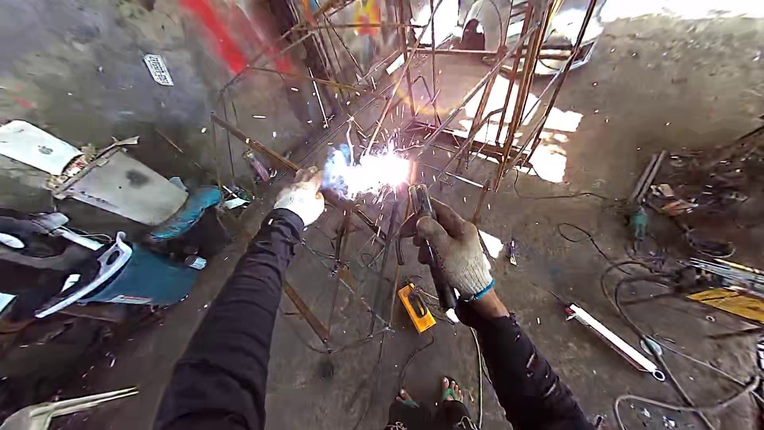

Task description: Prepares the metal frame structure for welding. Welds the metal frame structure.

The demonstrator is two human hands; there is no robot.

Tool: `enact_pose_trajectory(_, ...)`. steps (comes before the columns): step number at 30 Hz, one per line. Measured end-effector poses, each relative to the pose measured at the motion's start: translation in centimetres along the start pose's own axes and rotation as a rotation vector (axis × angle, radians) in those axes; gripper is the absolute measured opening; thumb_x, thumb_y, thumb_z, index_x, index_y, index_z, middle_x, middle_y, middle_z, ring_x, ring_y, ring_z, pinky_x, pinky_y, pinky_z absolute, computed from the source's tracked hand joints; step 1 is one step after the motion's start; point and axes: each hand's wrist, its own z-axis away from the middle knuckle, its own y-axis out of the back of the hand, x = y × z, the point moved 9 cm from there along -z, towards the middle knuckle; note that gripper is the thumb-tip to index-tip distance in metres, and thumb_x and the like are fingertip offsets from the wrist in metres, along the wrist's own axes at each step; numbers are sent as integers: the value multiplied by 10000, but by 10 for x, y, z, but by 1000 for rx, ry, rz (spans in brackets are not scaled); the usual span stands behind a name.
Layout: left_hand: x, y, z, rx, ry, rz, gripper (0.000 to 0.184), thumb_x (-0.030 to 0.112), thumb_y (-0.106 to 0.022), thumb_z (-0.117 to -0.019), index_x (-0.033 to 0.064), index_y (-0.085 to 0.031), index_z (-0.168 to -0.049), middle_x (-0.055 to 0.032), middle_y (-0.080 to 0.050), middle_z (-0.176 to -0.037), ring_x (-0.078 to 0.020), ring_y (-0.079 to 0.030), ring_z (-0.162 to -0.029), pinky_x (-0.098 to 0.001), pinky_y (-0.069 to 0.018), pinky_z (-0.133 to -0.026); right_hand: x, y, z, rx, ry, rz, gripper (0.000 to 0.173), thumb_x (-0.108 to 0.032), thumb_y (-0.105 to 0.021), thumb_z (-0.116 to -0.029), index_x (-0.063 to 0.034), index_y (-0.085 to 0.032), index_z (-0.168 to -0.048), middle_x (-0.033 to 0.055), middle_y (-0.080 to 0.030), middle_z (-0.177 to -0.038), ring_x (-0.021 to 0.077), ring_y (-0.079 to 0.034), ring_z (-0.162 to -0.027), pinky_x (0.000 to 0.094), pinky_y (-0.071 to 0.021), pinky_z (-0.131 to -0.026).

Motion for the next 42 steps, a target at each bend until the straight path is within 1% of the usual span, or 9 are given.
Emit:
enact_pose_trajectory(3,6,3,6,-29,69,-42,487,213,-583,-993,86,-540,-1461,-225,-545,-1472,-459,-543,-1326,-726,-438,-1029,1,1,-2,-2,-1,22,439,-268,-582,-1035,-95,-578,-1438,92,-738,-863,194,-679,-584,333,-604,-518)
enact_pose_trajectory(5,19,10,8,-24,35,-97,520,230,-621,-988,97,-524,-1481,-248,-492,-1506,-494,-448,-1387,-739,-358,-1083,-1,2,-2,-9,10,43,433,-288,-579,-1037,-115,-585,-1433,86,-740,-868,192,-676,-587,333,-599,-518)
enact_pose_trajectory(8,11,9,6,9,16,-33,458,163,-608,-970,156,-592,-1428,-147,-504,-1540,-419,-470,-1411,-710,-419,-1069,-14,8,6,27,108,34,457,-288,-578,-1031,-91,-582,-1443,91,-729,-861,203,-674,-590,342,-608,-517)
enact_pose_trajectory(13,-5,-7,-4,-29,-23,13,527,157,-539,-1003,227,-500,-1524,-74,-433,-1612,-359,-389,-1492,-678,-391,-1121,-40,23,9,-3,176,106,484,-278,-539,-1044,-141,-514,-1508,104,-729,-928,232,-682,-608,371,-619,-526)
enact_pose_trajectory(17,-4,-4,-2,-63,19,7,473,184,-551,-1007,214,-545,-1479,-91,-478,-1578,-409,-473,-1419,-741,-421,-1045,-51,28,0,-118,126,270,528,-309,-514,-1075,-270,-399,-1588,73,-723,-974,231,-672,-598,389,-601,-468)
enact_pose_trajectory(20,2,-2,-1,-81,-3,32,516,145,-550,-982,174,-518,-1496,-113,-442,-1597,-422,-416,-1455,-764,-397,-1045,-51,33,2,-156,68,310,533,-329,-492,-1094,-322,-356,-1610,87,-723,-971,233,-665,-561,376,-582,-425)
enact_pose_trajectory(26,-2,0,-2,-40,-39,43,505,154,-477,-999,186,-507,-1503,-130,-444,-1590,-454,-430,-1436,-783,-402,-1008,-49,32,5,-170,-16,301,459,-352,-477,-1099,-312,-449,-1555,90,-694,-843,203,-597,-446,345,-516,-336)
enact_pose_trajectory(36,-3,0,-5,-23,-40,47,527,130,-484,-988,200,-506,-1510,-125,-430,-1603,-407,-366,-1492,-734,-389,-1069,-43,27,-8,-145,-38,365,483,-411,-513,-1079,-376,-442,-1555,87,-698,-849,213,-607,-474,345,-522,-368)
enact_pose_trajectory(42,-7,-1,-7,7,-31,67,520,127,-523,-985,197,-528,-1501,-84,-448,-1601,-383,-360,-1503,-694,-392,-1103,-50,16,-29,-156,8,355,499,-349,-532,-1074,-331,-449,-1565,84,-714,-902,223,-649,-553,365,-576,-451)
